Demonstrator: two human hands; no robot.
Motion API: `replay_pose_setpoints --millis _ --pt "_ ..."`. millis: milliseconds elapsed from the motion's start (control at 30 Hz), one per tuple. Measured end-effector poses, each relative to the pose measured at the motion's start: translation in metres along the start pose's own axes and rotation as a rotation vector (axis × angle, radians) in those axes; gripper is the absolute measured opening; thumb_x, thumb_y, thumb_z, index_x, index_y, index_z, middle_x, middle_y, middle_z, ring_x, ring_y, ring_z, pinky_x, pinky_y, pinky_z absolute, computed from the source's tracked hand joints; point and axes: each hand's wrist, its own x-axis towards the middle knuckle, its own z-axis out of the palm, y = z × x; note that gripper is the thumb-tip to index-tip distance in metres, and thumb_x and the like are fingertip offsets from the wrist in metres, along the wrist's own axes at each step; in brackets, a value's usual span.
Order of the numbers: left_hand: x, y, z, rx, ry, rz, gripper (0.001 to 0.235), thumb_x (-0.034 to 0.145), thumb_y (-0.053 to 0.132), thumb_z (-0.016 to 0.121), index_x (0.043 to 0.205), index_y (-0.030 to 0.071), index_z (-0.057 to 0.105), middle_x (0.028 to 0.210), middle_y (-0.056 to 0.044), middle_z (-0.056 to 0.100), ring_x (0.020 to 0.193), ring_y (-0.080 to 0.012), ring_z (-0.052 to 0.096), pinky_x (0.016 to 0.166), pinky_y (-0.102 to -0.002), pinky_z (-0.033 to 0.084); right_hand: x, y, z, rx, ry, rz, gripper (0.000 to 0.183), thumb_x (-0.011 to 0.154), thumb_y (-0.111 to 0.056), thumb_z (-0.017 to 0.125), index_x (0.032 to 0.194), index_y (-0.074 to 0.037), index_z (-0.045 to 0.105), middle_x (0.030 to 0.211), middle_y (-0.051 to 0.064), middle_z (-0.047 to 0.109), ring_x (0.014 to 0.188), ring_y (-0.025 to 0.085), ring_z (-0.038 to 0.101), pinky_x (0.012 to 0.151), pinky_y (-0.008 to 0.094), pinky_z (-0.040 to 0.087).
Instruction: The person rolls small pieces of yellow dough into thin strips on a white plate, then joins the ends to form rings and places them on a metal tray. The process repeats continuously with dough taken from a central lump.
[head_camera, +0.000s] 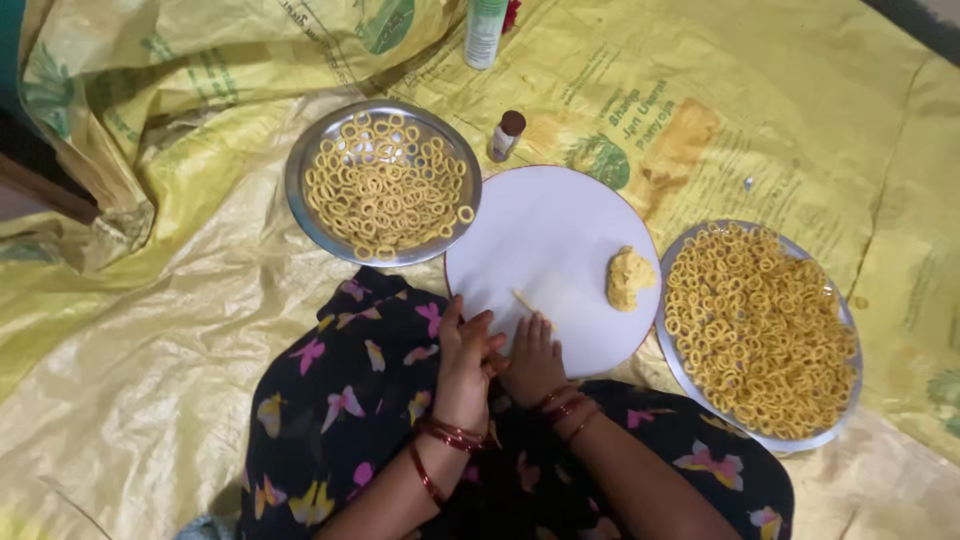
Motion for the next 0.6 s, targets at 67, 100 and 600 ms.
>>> replay_pose_setpoints --millis 67,100,600 --pt "-0.009 0.013 0.005 0.022 0.037 -0.043 0.065 0.095 0.034 0.059 0.152 0.020 0.033 0.116 0.003 0.059 0.089 -0.0100 0.060 0.070 -0.027 0.050 0.008 0.002 0.002 -0.020 0.044 0.069 0.102 0.089 -0.062 0.057 0.154 0.009 0.025 0.161 0.032 0.025 0.150 0.048 0.025 0.113 0.065 0.033" --pt "-0.013 0.017 0.010 0.032 0.026 -0.057 0.063 0.095 0.034 0.059 0.152 0.019 0.035 0.117 0.003 0.060 0.090 -0.0103 0.060 0.071 -0.028 0.050 0.019 0.008 0.001 -0.032 0.062 0.105 0.105 0.087 -0.065 0.057 0.154 0.009 0.026 0.161 0.031 0.026 0.150 0.048 0.026 0.114 0.065 0.033" --pt "-0.016 0.012 0.015 -0.275 -0.067 0.000 0.058 0.101 0.025 0.053 0.154 0.015 0.033 0.122 -0.010 0.064 0.092 -0.0188 0.066 0.077 -0.032 0.052 -0.007 -0.001 -0.022 0.033 -0.037 -0.148 0.093 0.089 -0.053 0.059 0.153 0.008 0.030 0.157 0.035 0.030 0.146 0.051 0.027 0.113 0.066 0.032"
